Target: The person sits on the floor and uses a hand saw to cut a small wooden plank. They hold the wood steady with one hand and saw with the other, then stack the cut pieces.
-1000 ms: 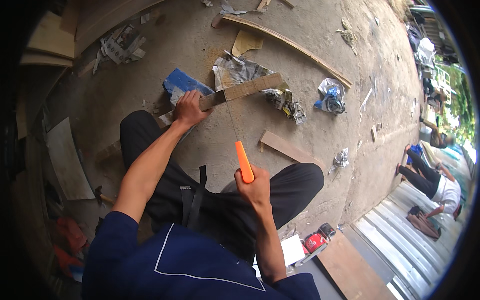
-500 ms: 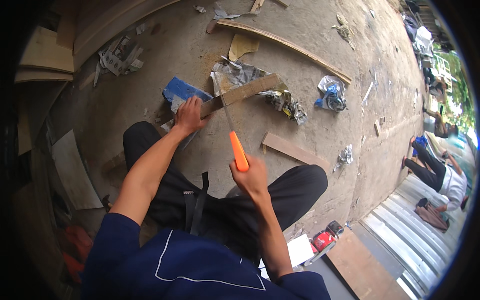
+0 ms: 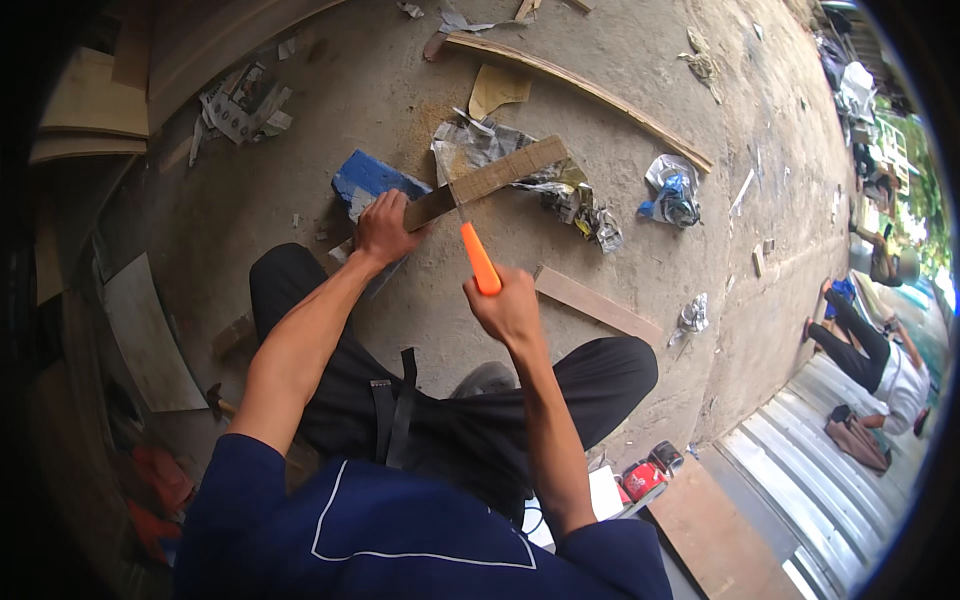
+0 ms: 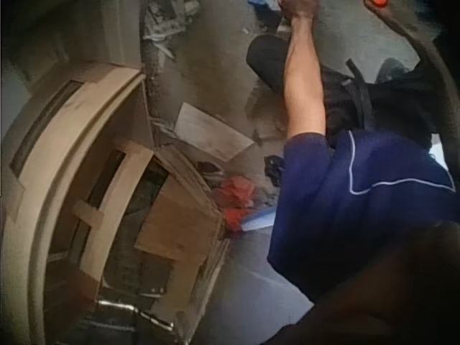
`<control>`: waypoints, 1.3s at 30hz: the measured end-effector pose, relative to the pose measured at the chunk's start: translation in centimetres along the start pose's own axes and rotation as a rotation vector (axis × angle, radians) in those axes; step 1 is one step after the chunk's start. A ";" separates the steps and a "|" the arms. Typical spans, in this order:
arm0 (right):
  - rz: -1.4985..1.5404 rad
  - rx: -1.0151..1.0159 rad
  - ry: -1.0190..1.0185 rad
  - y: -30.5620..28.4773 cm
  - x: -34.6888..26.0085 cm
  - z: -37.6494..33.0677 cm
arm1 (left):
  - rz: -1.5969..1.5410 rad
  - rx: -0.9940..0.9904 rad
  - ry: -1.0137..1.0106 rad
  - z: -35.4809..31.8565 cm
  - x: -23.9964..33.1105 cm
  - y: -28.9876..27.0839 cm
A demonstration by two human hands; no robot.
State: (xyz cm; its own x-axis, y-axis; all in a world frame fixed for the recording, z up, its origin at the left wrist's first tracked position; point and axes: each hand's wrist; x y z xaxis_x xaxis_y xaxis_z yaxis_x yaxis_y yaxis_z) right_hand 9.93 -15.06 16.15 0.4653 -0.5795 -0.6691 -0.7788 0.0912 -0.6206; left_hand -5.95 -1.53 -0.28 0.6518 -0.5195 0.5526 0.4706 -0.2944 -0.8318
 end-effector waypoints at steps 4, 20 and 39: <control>-0.021 -0.038 0.006 0.1 -0.7 -0.2 | 0.018 0.022 -0.005 -0.6 -0.5 0.1; 0.093 -0.046 0.014 -1.9 -0.3 -5.4 | 0.035 0.099 -0.012 -0.4 -0.8 0.1; 0.095 -0.059 0.130 -0.6 0.7 -0.2 | 0.000 0.079 0.030 -0.1 -0.5 0.5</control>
State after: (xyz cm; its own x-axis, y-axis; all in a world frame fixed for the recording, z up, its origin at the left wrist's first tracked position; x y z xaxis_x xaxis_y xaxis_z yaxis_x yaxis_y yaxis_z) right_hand 10.65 -15.69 16.10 0.3328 -0.6704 -0.6632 -0.8419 0.1056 -0.5293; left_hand -6.10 -1.46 -1.01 0.6341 -0.5434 0.5501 0.5170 -0.2312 -0.8242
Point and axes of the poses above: each hand's wrist, its own z-axis towards the middle knuckle, its own y-axis out of the palm, x = y × z, and after that the axes turned 1 degree about x, right-handed
